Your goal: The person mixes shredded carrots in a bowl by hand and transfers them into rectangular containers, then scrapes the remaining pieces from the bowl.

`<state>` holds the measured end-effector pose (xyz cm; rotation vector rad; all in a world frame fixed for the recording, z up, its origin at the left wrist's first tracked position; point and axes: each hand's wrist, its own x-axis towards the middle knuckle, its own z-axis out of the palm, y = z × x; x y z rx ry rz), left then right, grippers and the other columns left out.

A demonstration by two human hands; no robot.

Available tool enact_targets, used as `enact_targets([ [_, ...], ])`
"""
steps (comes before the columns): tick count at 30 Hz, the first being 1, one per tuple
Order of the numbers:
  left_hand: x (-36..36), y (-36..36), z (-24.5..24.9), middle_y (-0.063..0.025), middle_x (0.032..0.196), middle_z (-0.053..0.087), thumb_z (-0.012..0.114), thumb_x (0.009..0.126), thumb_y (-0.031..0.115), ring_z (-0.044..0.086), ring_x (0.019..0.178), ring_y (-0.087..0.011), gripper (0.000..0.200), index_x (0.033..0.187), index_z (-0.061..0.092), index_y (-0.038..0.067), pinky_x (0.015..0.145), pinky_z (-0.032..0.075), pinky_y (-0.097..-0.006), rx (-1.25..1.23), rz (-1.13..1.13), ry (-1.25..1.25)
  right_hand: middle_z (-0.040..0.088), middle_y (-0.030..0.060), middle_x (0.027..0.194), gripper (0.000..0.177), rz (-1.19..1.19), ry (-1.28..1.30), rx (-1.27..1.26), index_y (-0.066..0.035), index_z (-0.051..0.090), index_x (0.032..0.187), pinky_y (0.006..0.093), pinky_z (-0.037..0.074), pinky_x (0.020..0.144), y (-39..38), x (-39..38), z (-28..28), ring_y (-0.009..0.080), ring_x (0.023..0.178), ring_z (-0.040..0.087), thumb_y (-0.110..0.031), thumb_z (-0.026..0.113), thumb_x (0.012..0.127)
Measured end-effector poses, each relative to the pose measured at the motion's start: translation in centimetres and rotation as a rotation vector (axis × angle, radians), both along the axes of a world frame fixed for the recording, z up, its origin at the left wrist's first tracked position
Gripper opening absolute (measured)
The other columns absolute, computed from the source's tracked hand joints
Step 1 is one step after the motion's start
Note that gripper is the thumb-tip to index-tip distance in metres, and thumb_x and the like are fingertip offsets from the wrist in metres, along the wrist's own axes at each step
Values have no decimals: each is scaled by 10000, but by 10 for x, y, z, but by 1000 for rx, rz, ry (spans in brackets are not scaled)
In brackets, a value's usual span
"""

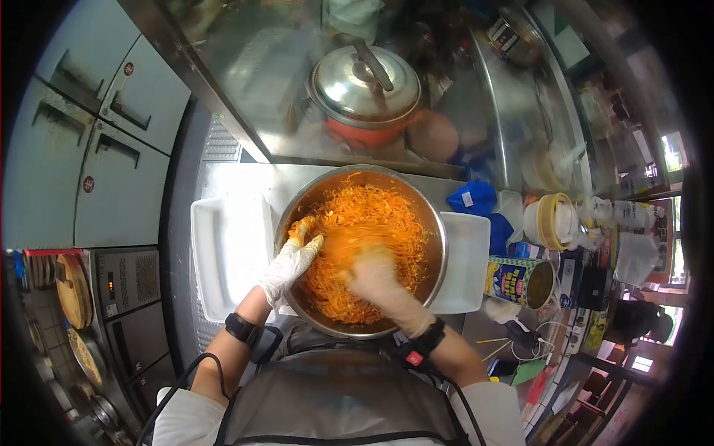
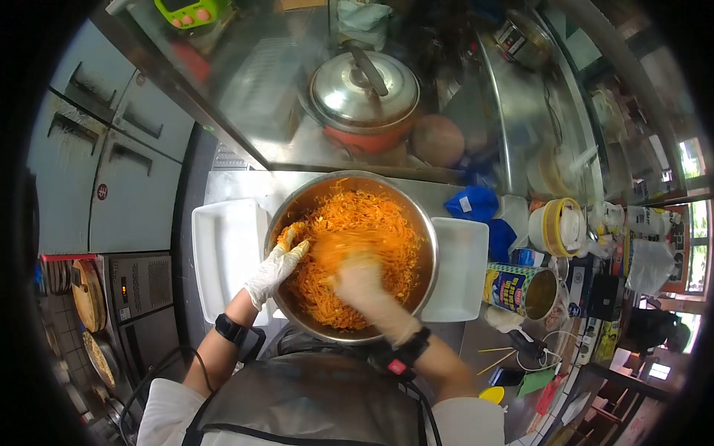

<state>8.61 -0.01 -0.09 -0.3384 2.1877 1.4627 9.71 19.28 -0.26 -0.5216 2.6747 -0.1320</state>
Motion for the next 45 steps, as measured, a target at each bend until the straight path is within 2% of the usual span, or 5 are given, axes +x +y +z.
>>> enact_targets([
  [4,-9,2,16,-218,1427,369,530,941,316,342,1339,-307,598,1426,320,37,1081,286,-341,-18,-37,33,449,149,1351,523,415,-130,-278,-143,565,1249,549,267,1054,-10,7,-16,374,1278,367,-476,551,845],
  [19,-47,45,-31,-83,1229,586,575,916,376,548,1124,-196,484,1314,488,113,957,452,-398,1044,532,-460,560,115,1264,597,-549,-678,-1094,-12,485,1314,310,394,997,19,-126,-54,210,1149,521,-233,725,815],
  [33,-3,13,14,-180,1260,505,667,771,32,495,1161,-241,725,1406,315,37,984,414,-342,253,-361,215,536,234,1264,598,-271,-181,-717,-77,495,1306,381,417,996,99,-26,19,315,1163,536,-150,713,753],
  [37,16,37,14,-410,1444,79,797,664,343,-13,1400,-471,1062,1497,161,175,1155,118,-427,-328,-809,113,96,316,1495,1035,-126,-307,-331,-214,204,1486,511,229,1113,54,22,16,512,1377,75,-362,802,654],
  [45,-71,44,-16,-238,1017,640,695,755,239,631,911,-377,404,1085,599,26,800,499,-418,-458,-404,-2,507,232,1257,609,-471,-161,-125,-188,506,1297,427,495,853,45,-80,-21,363,994,603,-347,703,743],
])
